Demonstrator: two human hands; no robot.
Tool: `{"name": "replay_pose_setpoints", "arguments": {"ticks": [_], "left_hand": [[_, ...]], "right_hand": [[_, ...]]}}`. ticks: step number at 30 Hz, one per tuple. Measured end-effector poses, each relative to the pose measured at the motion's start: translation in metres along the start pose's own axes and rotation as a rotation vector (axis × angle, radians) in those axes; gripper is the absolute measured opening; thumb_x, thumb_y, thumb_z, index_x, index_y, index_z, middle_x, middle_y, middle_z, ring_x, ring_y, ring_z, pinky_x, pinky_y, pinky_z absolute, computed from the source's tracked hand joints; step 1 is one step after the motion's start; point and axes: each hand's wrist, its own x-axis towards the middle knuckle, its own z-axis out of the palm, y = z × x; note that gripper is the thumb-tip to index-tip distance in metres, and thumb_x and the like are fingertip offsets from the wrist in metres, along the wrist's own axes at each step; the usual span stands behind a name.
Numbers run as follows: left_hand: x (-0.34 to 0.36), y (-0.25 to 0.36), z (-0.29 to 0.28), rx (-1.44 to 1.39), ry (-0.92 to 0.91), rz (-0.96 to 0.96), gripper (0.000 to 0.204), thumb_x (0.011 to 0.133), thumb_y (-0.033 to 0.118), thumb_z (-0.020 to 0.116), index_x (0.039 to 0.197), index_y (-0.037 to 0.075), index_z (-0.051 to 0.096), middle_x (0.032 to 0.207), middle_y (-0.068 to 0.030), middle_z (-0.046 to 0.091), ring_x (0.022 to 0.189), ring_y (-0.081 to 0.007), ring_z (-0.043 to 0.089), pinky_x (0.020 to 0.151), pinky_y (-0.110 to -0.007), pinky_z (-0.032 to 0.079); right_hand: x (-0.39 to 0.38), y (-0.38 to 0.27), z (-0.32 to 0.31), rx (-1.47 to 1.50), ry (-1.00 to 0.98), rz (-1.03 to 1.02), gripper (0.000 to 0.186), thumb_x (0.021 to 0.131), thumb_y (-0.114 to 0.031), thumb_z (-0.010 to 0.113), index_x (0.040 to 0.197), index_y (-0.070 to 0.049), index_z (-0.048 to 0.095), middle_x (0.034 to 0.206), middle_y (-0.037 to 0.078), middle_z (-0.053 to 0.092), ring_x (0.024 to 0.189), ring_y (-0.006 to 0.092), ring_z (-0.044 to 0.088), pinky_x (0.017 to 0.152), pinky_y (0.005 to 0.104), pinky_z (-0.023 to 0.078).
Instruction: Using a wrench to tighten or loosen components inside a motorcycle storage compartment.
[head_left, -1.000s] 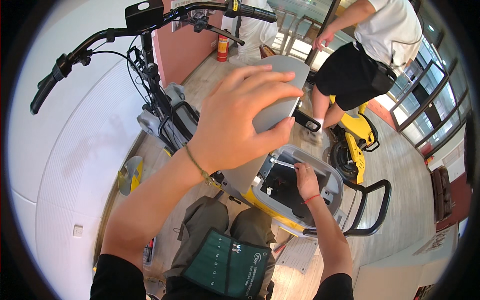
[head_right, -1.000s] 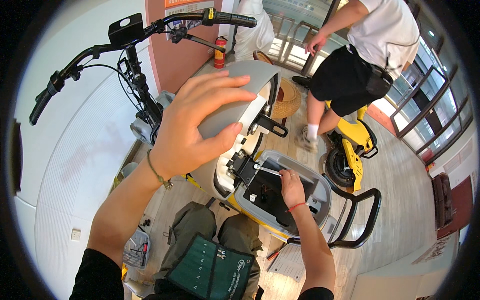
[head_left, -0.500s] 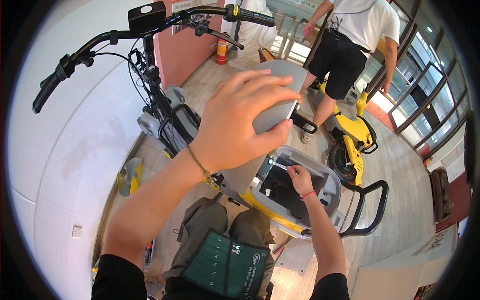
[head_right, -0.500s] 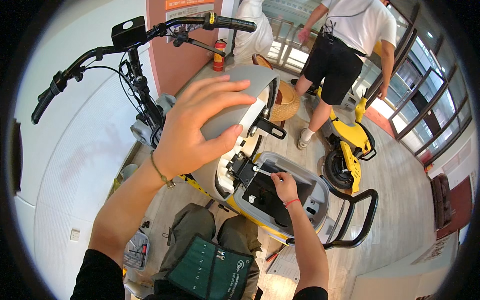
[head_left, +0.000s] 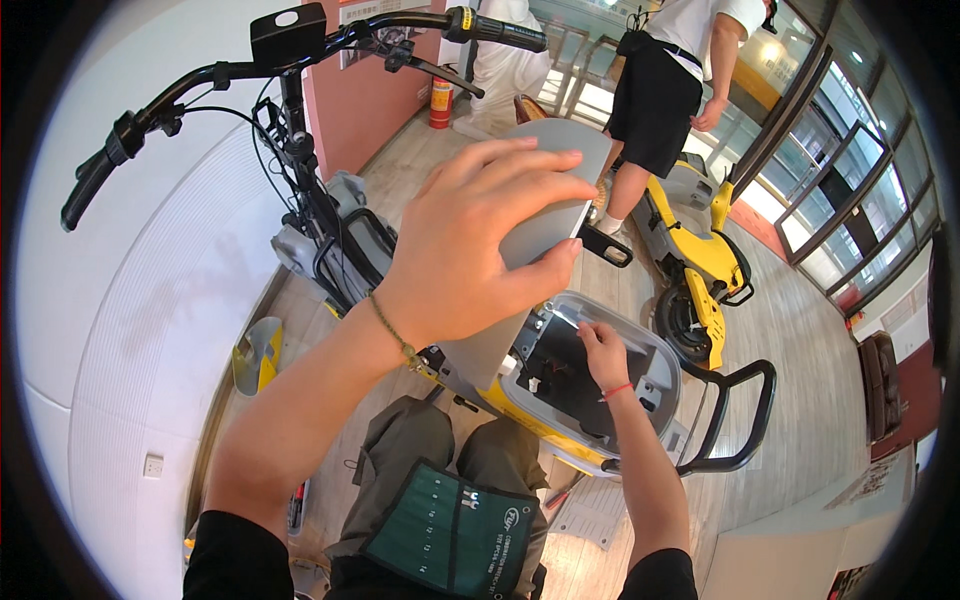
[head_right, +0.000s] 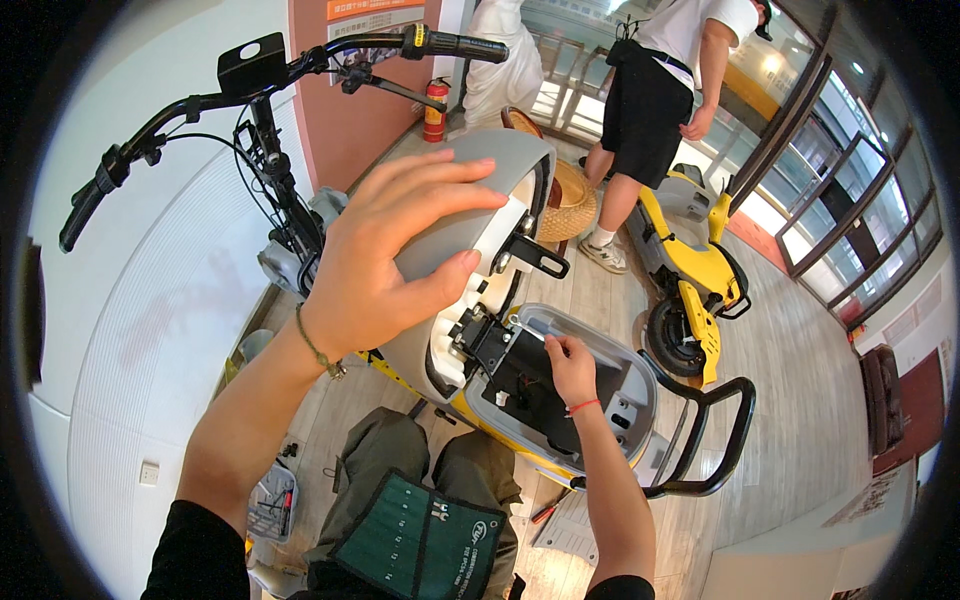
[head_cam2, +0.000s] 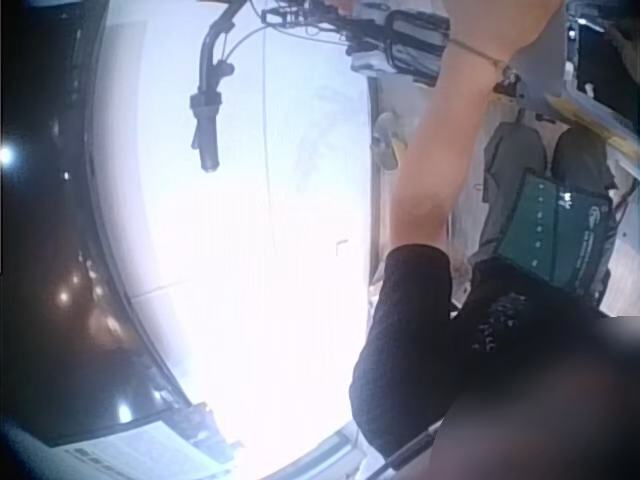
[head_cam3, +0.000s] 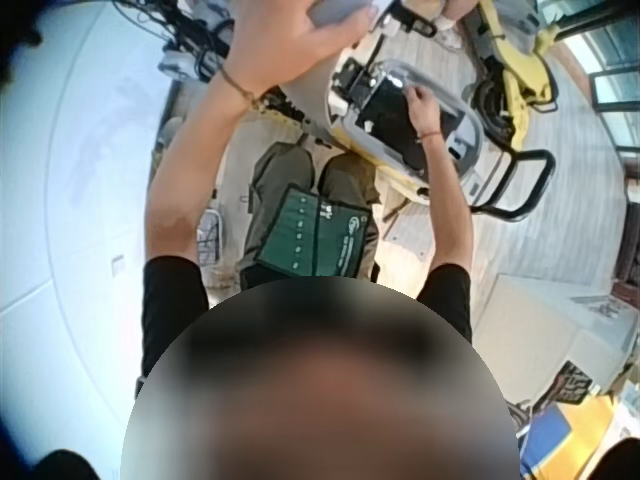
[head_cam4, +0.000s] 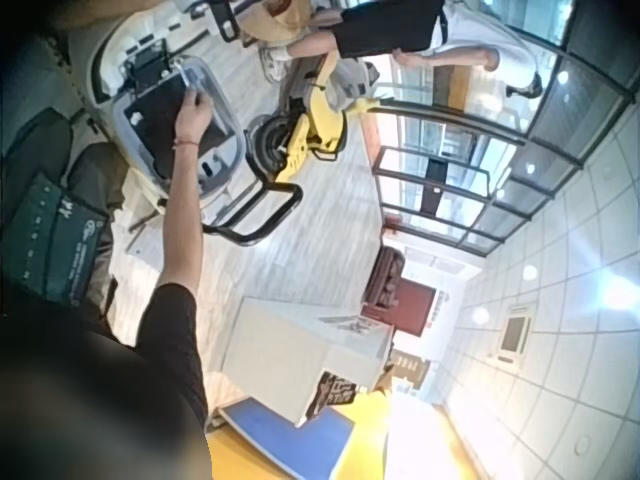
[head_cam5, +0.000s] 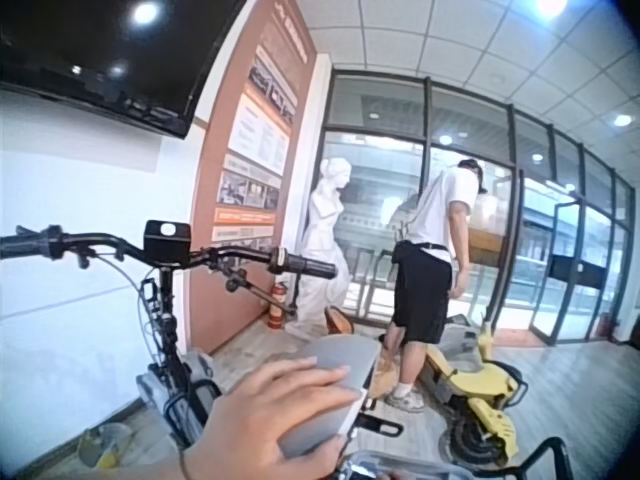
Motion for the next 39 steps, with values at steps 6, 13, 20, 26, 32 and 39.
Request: {"name": "replay_pose_setpoints", "arguments": {"ticks": [6,13,20,26,32,39], "left_hand": [[0.001,0.001,0.002,0.007,0.016,0.009,0.040,0.078,0.018,0.069,0.117,0.011,0.070,0.131,-0.0070,0.065,0.125,-0.0328,0.055,0.108,-0.044,0.042],[0.001,0.000,0.005,-0.006,0.031,0.021,0.039,0.079,0.020,0.069,0.117,0.012,0.070,0.131,-0.0069,0.065,0.125,-0.0338,0.055,0.106,-0.045,0.042],[-0.001,-0.001,0.003,0.011,0.044,0.009,0.037,0.080,0.021,0.069,0.116,0.014,0.070,0.132,-0.0042,0.065,0.127,-0.0332,0.054,0.107,-0.045,0.042],[-0.003,-0.002,0.003,0.010,0.036,-0.010,0.037,0.080,0.021,0.070,0.116,0.015,0.070,0.132,-0.0031,0.065,0.127,-0.0320,0.053,0.108,-0.044,0.042],[-0.002,0.001,0.003,0.021,0.034,-0.013,0.037,0.080,0.021,0.070,0.117,0.014,0.070,0.132,-0.0031,0.064,0.127,-0.0318,0.054,0.108,-0.044,0.042],[-0.003,-0.001,0.004,0.028,0.046,-0.007,0.036,0.081,0.020,0.070,0.116,0.014,0.070,0.132,-0.0034,0.065,0.127,-0.0318,0.054,0.107,-0.043,0.042]], "right_hand": [[-0.038,0.019,0.001,-0.089,-0.089,0.109,0.034,0.097,-0.031,0.063,0.096,0.003,0.069,0.085,0.020,0.071,0.079,0.0308,0.070,0.074,0.0382,0.053],[-0.058,0.037,0.038,0.159,-0.075,0.292,0.026,0.101,-0.024,0.056,0.100,0.001,0.064,0.078,0.012,0.067,0.069,0.0211,0.063,0.067,0.0358,0.051],[-0.066,-0.005,0.053,0.288,-0.063,0.319,0.020,0.103,-0.018,0.050,0.113,-0.002,0.058,0.070,0.004,0.059,0.046,0.0124,0.050,0.043,0.0280,0.040],[-0.070,-0.028,0.050,0.375,-0.164,0.443,0.024,0.104,-0.020,0.046,0.110,-0.001,0.058,0.066,0.005,0.058,0.047,0.0129,0.052,0.045,0.0284,0.042],[-0.070,-0.026,0.054,0.440,-0.167,0.421,0.027,0.102,-0.018,0.046,0.100,0.005,0.060,0.068,0.008,0.061,0.052,0.0139,0.058,0.048,0.0308,0.048],[-0.067,-0.030,0.054,0.440,-0.213,0.510,0.027,0.100,-0.021,0.052,0.106,0.003,0.061,0.071,0.009,0.065,0.052,0.0137,0.059,0.049,0.0285,0.050]]}}
